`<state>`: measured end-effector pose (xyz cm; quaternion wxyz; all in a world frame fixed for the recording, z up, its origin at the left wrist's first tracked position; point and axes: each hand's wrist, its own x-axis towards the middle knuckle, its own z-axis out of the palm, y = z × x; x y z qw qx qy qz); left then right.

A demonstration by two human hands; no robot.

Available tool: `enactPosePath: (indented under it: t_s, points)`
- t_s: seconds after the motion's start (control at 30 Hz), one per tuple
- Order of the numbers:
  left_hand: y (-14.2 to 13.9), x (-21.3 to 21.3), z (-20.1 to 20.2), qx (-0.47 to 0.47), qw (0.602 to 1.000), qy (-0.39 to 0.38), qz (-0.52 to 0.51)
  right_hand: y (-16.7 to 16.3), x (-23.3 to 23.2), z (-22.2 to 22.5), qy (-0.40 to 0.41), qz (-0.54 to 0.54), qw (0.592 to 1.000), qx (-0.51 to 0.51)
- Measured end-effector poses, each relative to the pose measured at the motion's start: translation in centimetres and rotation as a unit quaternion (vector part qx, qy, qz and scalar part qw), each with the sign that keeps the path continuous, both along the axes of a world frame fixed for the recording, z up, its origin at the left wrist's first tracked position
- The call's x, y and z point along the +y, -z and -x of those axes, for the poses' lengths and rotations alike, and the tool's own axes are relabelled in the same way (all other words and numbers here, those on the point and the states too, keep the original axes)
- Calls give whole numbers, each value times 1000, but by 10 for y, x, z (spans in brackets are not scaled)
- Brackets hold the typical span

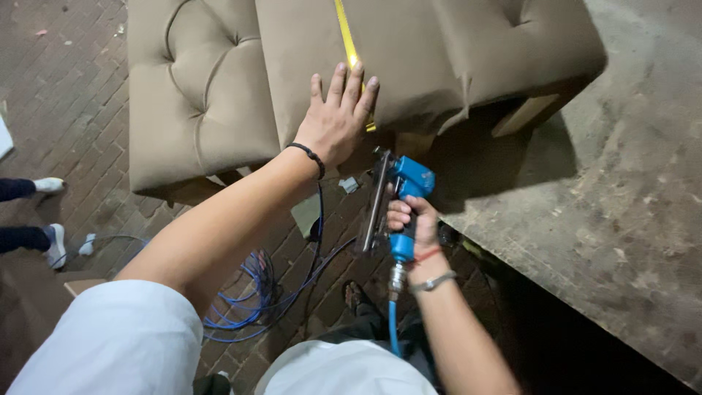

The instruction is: The person upholsters a tufted sofa seat frame, pressing the fabric edge over the wooden rail and driving staples with a pneumatic nail gun along the front and side edges. They reposition the frame, tuck the fabric by hand, and later measure a yellow foam pad with a tape measure on the workbench.

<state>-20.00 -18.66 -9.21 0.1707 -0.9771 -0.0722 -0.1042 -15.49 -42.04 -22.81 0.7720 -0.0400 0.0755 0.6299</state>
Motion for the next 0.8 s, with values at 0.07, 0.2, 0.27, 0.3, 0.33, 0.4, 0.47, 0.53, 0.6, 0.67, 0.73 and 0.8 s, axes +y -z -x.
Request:
enactPosePath:
  t_s: [0.07, 0.2, 0.27, 0.3, 0.33, 0.4, 0.47, 0.53, 0.6, 0.67, 0.73, 0.8]
  points:
    - [3, 1, 1, -14, 1000, 8, 3, 17, 31, 17, 89, -50, 994, 26]
    - [10, 2, 4, -20, 1000, 13, 1, 26, 59, 41, 58, -197, 967, 150]
    - [12, 1, 5, -20, 1000, 9, -22, 24, 67, 47, 43, -218, 962, 159]
    - [12, 1, 5, -22, 999, 5, -35, 21, 71, 49, 33, -229, 959, 162]
    - [13, 0, 5, -15, 999, 3, -34, 16, 74, 50, 33, -234, 953, 188]
    - [13, -1, 4, -2, 999, -1, -32, 7, 78, 52, 34, -245, 939, 238]
    - [12, -1, 2, -1, 1000, 0, -27, -2, 80, 53, 30, -248, 936, 247]
    - [12, 0, 1, -2, 1000, 0, -27, -7, 81, 54, 26, -252, 932, 260]
    - [12, 1, 0, -4, 999, 3, -31, -7, 82, 55, 24, -257, 927, 271]
    - [13, 2, 1, -1, 1000, 0, -28, -3, 84, 57, 22, -262, 924, 279]
    - [14, 3, 1, -1, 1000, -2, -30, 5, 87, 58, 20, -264, 921, 287]
    - [14, 3, 2, 2, 999, -4, -35, 14, 88, 56, 17, -258, 922, 289]
